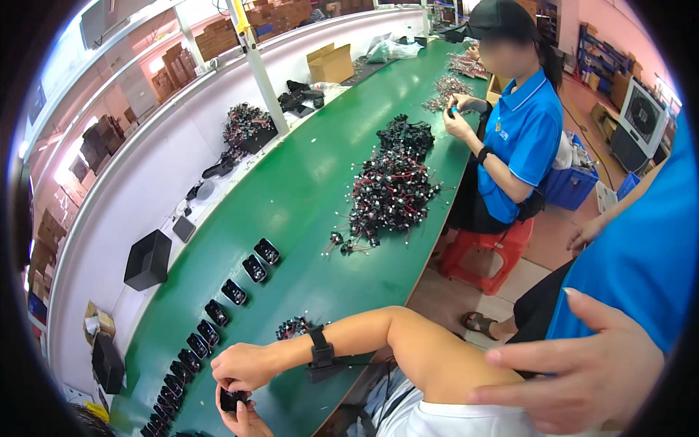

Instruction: Assembling plastic housings for electronic devices on a production line by inserting small components.

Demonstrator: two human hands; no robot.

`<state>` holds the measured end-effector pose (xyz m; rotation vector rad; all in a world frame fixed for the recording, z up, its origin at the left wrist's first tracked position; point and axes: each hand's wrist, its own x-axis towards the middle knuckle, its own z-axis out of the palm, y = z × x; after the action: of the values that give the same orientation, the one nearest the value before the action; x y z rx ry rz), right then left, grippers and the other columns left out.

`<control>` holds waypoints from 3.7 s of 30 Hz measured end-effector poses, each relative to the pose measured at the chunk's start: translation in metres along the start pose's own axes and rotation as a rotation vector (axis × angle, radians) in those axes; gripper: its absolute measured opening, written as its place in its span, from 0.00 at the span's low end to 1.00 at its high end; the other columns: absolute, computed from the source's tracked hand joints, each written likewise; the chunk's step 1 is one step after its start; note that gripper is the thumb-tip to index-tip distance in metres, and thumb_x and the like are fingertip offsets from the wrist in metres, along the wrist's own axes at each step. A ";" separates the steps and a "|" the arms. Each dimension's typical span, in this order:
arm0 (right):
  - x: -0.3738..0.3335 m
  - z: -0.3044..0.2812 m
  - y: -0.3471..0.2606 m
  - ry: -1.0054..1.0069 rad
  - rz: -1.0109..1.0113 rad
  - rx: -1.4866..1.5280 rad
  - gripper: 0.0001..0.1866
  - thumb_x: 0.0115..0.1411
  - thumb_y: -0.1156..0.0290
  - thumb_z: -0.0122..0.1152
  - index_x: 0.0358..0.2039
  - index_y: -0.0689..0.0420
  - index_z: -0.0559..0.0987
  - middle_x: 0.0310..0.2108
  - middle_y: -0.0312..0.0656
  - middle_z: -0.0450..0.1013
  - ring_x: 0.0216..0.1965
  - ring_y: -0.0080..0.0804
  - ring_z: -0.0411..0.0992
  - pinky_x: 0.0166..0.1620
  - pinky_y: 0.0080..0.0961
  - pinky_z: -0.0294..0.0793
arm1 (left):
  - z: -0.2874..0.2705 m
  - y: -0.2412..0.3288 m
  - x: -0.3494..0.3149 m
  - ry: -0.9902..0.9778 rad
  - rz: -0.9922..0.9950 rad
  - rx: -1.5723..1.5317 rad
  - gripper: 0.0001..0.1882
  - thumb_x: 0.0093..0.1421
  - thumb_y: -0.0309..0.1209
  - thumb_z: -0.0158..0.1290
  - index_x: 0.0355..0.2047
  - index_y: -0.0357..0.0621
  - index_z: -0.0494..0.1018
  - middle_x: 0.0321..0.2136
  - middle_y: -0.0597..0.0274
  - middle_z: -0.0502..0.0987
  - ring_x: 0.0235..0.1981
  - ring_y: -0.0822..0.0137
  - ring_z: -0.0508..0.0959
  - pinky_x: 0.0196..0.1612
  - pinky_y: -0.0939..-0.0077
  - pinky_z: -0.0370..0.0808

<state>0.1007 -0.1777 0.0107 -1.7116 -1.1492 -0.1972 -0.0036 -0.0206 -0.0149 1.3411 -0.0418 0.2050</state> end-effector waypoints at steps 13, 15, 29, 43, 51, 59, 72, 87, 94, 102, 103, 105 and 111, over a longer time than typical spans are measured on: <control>-0.001 -0.005 -0.003 -0.085 0.024 -0.021 0.05 0.48 0.72 0.62 0.23 0.56 0.74 0.28 0.39 0.69 0.34 0.41 0.71 0.34 0.37 0.72 | 0.001 0.000 -0.001 -0.013 0.027 0.058 0.29 0.56 0.24 0.55 0.58 0.32 0.62 0.48 0.53 0.72 0.42 0.63 0.75 0.42 0.77 0.71; -0.001 -0.007 -0.004 -0.084 0.019 -0.014 0.05 0.48 0.72 0.62 0.23 0.56 0.74 0.28 0.39 0.69 0.33 0.41 0.71 0.34 0.37 0.72 | 0.002 0.000 -0.001 -0.013 0.025 0.059 0.29 0.56 0.24 0.55 0.58 0.32 0.62 0.47 0.53 0.72 0.42 0.63 0.75 0.42 0.77 0.71; 0.004 -0.017 -0.010 -0.114 -0.008 0.173 0.05 0.49 0.74 0.64 0.25 0.57 0.76 0.28 0.39 0.71 0.31 0.39 0.74 0.33 0.34 0.73 | -0.008 -0.011 0.001 0.102 -0.015 0.009 0.31 0.64 0.52 0.47 0.54 0.35 0.64 0.41 0.56 0.75 0.36 0.66 0.75 0.34 0.77 0.71; 0.010 -0.018 -0.013 -0.198 -0.124 0.244 0.04 0.53 0.71 0.61 0.29 0.56 0.77 0.32 0.41 0.72 0.35 0.43 0.73 0.36 0.34 0.74 | -0.005 -0.007 -0.005 0.199 -0.145 -0.078 0.25 0.67 0.51 0.39 0.51 0.44 0.67 0.42 0.62 0.75 0.40 0.68 0.76 0.35 0.75 0.74; 0.014 -0.034 -0.034 -0.243 -0.116 0.099 0.06 0.50 0.76 0.64 0.31 0.56 0.78 0.33 0.40 0.74 0.35 0.41 0.73 0.37 0.32 0.74 | 0.004 -0.015 -0.001 -0.082 -0.054 -0.102 0.36 0.65 0.55 0.41 0.59 0.33 0.58 0.48 0.55 0.71 0.44 0.65 0.75 0.42 0.69 0.77; 0.010 -0.035 -0.045 -0.244 -0.129 -0.020 0.07 0.49 0.74 0.67 0.30 0.55 0.78 0.32 0.38 0.74 0.32 0.38 0.74 0.35 0.30 0.75 | -0.001 -0.010 -0.008 -0.158 0.025 -0.240 0.32 0.68 0.48 0.42 0.60 0.33 0.57 0.54 0.57 0.66 0.53 0.69 0.67 0.56 0.75 0.64; 0.009 -0.030 -0.052 -0.143 -0.210 -0.241 0.08 0.47 0.71 0.68 0.28 0.53 0.77 0.29 0.35 0.73 0.30 0.34 0.73 0.32 0.28 0.74 | -0.004 -0.008 -0.008 -0.048 0.099 -0.150 0.33 0.67 0.49 0.44 0.60 0.34 0.57 0.54 0.57 0.66 0.50 0.71 0.67 0.55 0.76 0.63; 0.005 -0.011 -0.029 -0.148 -0.325 -0.168 0.10 0.50 0.67 0.63 0.25 0.58 0.71 0.33 0.43 0.70 0.36 0.40 0.70 0.36 0.33 0.74 | -0.003 -0.012 -0.007 0.192 0.039 -0.105 0.29 0.67 0.56 0.35 0.50 0.42 0.66 0.39 0.64 0.73 0.34 0.70 0.72 0.31 0.77 0.67; -0.003 -0.003 -0.028 -0.156 -0.302 -0.218 0.09 0.51 0.68 0.62 0.25 0.57 0.71 0.29 0.41 0.67 0.34 0.39 0.69 0.31 0.33 0.71 | -0.001 -0.012 -0.011 0.168 0.025 -0.063 0.29 0.67 0.56 0.36 0.49 0.42 0.66 0.39 0.62 0.74 0.36 0.69 0.74 0.32 0.76 0.68; -0.006 0.017 -0.030 -0.081 -0.088 0.085 0.06 0.52 0.70 0.62 0.25 0.56 0.73 0.30 0.41 0.66 0.34 0.41 0.68 0.33 0.37 0.70 | -0.008 -0.008 -0.010 0.227 0.019 -0.133 0.31 0.66 0.57 0.39 0.52 0.41 0.66 0.46 0.60 0.73 0.44 0.67 0.74 0.40 0.75 0.71; -0.007 0.019 -0.028 -0.067 -0.053 0.086 0.06 0.51 0.70 0.63 0.25 0.56 0.75 0.31 0.41 0.65 0.34 0.41 0.68 0.33 0.38 0.69 | -0.013 -0.009 -0.010 0.133 0.065 -0.066 0.31 0.66 0.56 0.40 0.53 0.41 0.66 0.48 0.60 0.72 0.47 0.66 0.73 0.44 0.75 0.71; -0.006 0.012 -0.027 -0.072 -0.063 0.112 0.06 0.50 0.70 0.64 0.24 0.56 0.76 0.34 0.42 0.66 0.36 0.41 0.68 0.33 0.38 0.70 | -0.027 -0.013 -0.008 0.060 0.058 -0.058 0.31 0.66 0.56 0.40 0.54 0.40 0.65 0.49 0.59 0.71 0.49 0.65 0.72 0.47 0.73 0.70; -0.010 0.000 -0.039 -0.124 -0.118 0.069 0.06 0.44 0.71 0.66 0.22 0.57 0.79 0.49 0.46 0.64 0.48 0.44 0.65 0.37 0.37 0.74 | -0.010 -0.004 -0.005 0.167 0.023 -0.101 0.32 0.66 0.55 0.41 0.55 0.38 0.64 0.49 0.58 0.71 0.48 0.65 0.72 0.48 0.72 0.70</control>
<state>0.0660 -0.1821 0.0298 -1.6148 -1.3353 -0.1242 -0.0085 -0.0124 -0.0213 1.2196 0.0723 0.3300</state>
